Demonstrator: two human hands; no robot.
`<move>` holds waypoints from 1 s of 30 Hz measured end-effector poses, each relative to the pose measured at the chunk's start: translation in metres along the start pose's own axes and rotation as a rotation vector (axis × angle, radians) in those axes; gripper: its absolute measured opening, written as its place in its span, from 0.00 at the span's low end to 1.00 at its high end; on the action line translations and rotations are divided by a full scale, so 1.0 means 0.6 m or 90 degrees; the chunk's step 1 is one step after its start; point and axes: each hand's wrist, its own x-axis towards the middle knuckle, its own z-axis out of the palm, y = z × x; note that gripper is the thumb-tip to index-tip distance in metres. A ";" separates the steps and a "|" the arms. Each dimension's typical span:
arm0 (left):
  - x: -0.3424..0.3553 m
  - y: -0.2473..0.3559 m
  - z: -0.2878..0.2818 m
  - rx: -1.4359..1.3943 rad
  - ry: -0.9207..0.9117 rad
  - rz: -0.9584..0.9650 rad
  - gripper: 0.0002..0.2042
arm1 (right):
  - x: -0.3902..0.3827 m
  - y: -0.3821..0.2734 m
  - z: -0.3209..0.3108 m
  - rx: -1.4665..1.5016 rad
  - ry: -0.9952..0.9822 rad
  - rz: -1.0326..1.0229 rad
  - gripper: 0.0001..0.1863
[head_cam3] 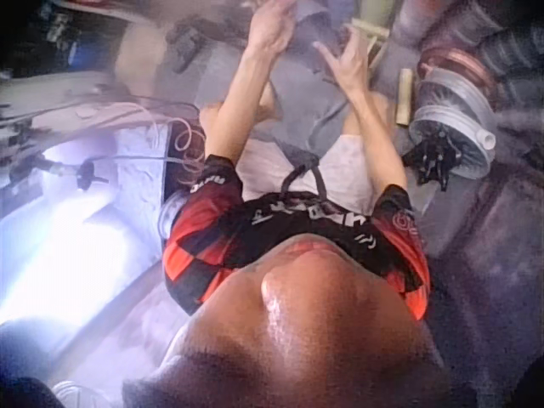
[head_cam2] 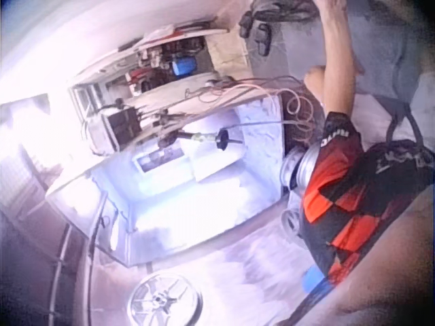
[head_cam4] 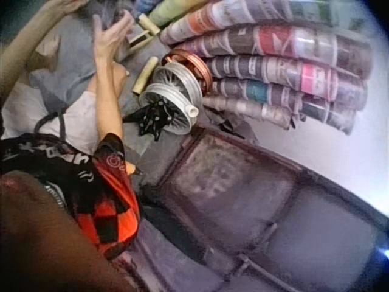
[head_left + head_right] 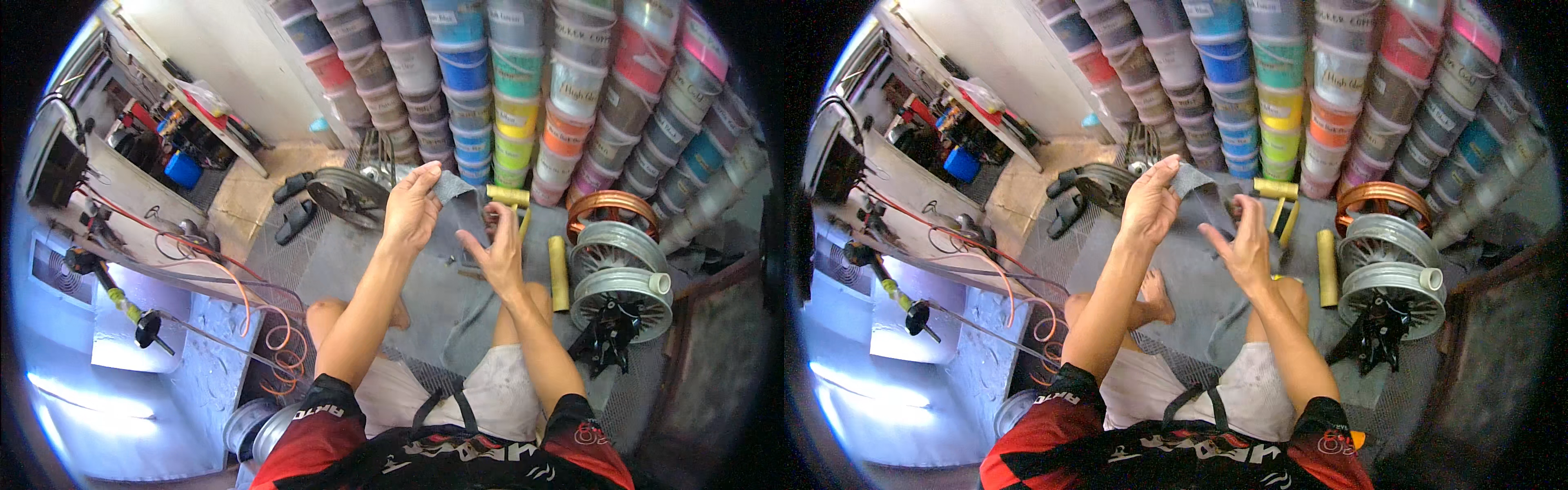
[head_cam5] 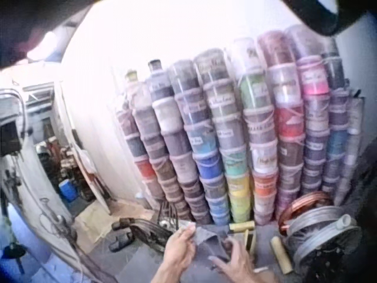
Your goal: The person cleans a black metal motorcycle swingarm with a cloth, uses a yellow heat gun to warm the surface, and applies white masking tape to specific areas. The person works on the floor in a workshop setting.
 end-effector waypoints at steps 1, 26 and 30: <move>-0.006 0.020 0.023 -0.002 -0.015 0.011 0.09 | 0.006 -0.003 0.010 -0.014 0.062 -0.025 0.35; -0.082 0.216 -0.096 0.208 0.046 0.115 0.12 | 0.154 -0.072 -0.227 -0.245 -0.150 -0.392 0.08; -0.219 0.284 -0.020 0.413 0.024 0.045 0.11 | 0.051 -0.208 -0.366 -0.356 -0.152 -0.426 0.08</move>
